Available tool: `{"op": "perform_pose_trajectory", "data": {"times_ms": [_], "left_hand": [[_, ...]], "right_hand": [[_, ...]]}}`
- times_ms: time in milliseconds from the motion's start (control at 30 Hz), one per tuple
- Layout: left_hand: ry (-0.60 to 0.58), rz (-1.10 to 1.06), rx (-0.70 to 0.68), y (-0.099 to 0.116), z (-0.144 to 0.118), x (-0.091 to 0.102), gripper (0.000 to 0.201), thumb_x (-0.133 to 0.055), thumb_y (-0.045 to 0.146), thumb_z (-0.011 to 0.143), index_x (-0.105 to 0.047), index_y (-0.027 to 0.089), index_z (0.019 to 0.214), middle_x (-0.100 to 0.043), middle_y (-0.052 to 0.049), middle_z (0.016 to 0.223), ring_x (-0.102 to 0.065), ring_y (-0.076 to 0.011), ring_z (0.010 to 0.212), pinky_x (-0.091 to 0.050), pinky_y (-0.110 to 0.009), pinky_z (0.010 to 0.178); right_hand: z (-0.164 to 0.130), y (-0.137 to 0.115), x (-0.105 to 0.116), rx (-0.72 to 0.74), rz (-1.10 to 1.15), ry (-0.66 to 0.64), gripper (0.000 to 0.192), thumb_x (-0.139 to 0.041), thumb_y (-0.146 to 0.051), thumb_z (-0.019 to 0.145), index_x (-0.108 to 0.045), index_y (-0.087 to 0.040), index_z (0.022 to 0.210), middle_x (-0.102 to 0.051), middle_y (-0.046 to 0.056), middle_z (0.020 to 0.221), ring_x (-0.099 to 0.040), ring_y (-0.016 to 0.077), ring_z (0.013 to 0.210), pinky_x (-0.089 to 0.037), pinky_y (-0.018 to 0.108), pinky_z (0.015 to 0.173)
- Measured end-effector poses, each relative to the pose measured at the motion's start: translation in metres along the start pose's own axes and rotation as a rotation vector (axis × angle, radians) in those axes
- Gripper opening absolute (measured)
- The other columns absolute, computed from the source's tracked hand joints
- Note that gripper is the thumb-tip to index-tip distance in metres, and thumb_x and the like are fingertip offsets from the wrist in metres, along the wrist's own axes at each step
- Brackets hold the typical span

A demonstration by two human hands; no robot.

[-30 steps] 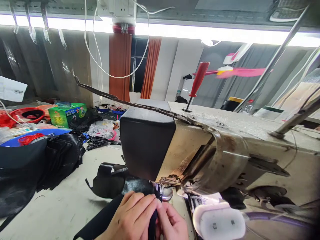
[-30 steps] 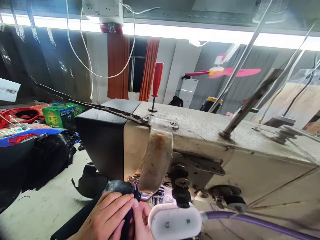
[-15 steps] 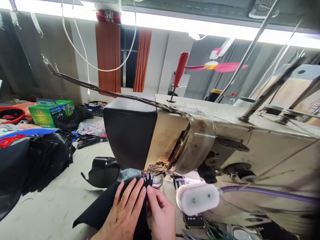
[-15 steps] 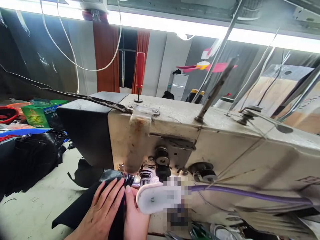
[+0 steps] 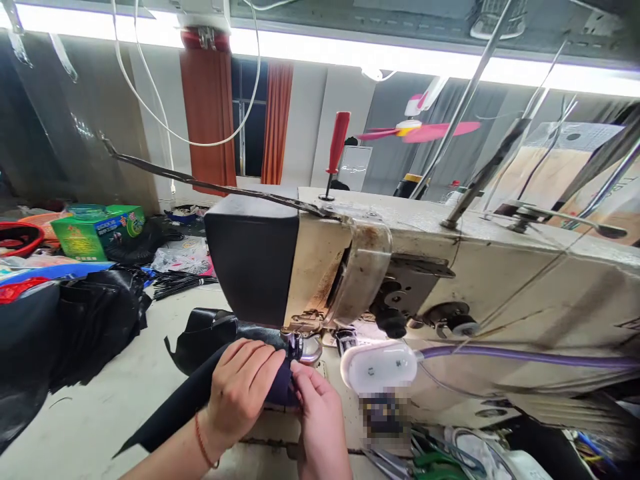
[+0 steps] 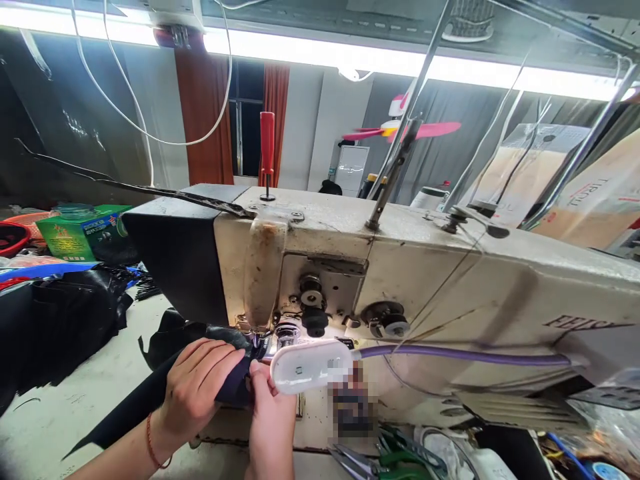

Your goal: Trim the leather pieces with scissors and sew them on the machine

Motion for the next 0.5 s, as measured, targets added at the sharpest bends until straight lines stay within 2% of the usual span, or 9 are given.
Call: {"op": "perform_pose_trajectory", "data": {"times_ms": [133,233,367,433,467,500], "left_hand": [[-0.016,-0.032,-0.019,-0.001,0.013,-0.001,0.027,-0.043,0.007,0.096,-0.064,0.013,0.080,-0.069,-0.006,0.076,-0.058,-0.0172,0.071,-0.044,-0.033,0.072],[-0.039,-0.045,-0.035,0.000,0.012,-0.002,0.028,-0.041,0.010,0.098,-0.065,0.013,0.084,-0.068,-0.006,0.077,-0.055,-0.0159,0.068,-0.040,-0.032,0.067],[-0.040,-0.048,-0.053,0.000,0.008,-0.005,0.029,-0.039,0.013,0.100,-0.066,0.013,0.090,-0.068,-0.005,0.078,-0.052,-0.0155,0.067,-0.036,-0.032,0.063],[-0.039,-0.046,-0.061,0.000,0.007,-0.007,0.032,-0.037,0.014,0.101,-0.066,0.013,0.086,-0.066,-0.004,0.076,-0.050,-0.0154,0.065,-0.034,-0.033,0.061],[-0.038,-0.045,-0.067,0.001,0.007,-0.008,0.033,-0.036,0.014,0.101,-0.066,0.014,0.085,-0.065,-0.003,0.074,-0.048,-0.0154,0.064,-0.034,-0.033,0.060],[-0.037,-0.043,-0.072,0.001,0.008,-0.008,0.034,-0.036,0.014,0.101,-0.065,0.014,0.085,-0.065,-0.003,0.073,-0.047,-0.0152,0.063,-0.033,-0.033,0.060]], "right_hand": [[0.000,-0.004,-0.002,-0.034,0.001,-0.010,0.045,-0.083,-0.055,0.062,-0.069,-0.013,0.070,-0.054,0.000,0.070,-0.042,0.0116,0.069,-0.036,0.021,0.064],[0.002,-0.006,-0.002,-0.025,-0.019,-0.020,0.053,-0.083,-0.062,0.056,-0.068,-0.012,0.068,-0.052,-0.001,0.066,-0.040,0.0116,0.066,-0.035,0.021,0.063],[0.002,0.001,0.003,0.016,-0.081,-0.073,0.055,-0.080,-0.066,0.059,-0.067,-0.013,0.068,-0.053,-0.001,0.063,-0.043,0.0133,0.065,-0.038,0.023,0.064],[0.003,-0.004,0.014,0.176,-0.204,-0.048,0.045,-0.074,-0.059,0.073,-0.066,-0.015,0.068,-0.057,0.001,0.065,-0.048,0.0145,0.066,-0.040,0.024,0.065],[0.003,-0.014,0.021,0.349,-0.312,-0.010,0.037,-0.070,-0.051,0.080,-0.067,-0.016,0.071,-0.060,0.002,0.068,-0.051,0.0150,0.067,-0.042,0.024,0.066],[0.000,-0.028,0.026,0.591,-0.452,0.036,0.026,-0.066,-0.041,0.086,-0.068,-0.016,0.077,-0.062,0.003,0.073,-0.055,0.0157,0.071,-0.044,0.025,0.069]]}}
Point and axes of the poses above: each hand's wrist, its own z-axis towards the middle knuckle, its own x-axis out of the back of the hand, y = z × x, the point moved 7 cm from there along z, towards the middle knuckle
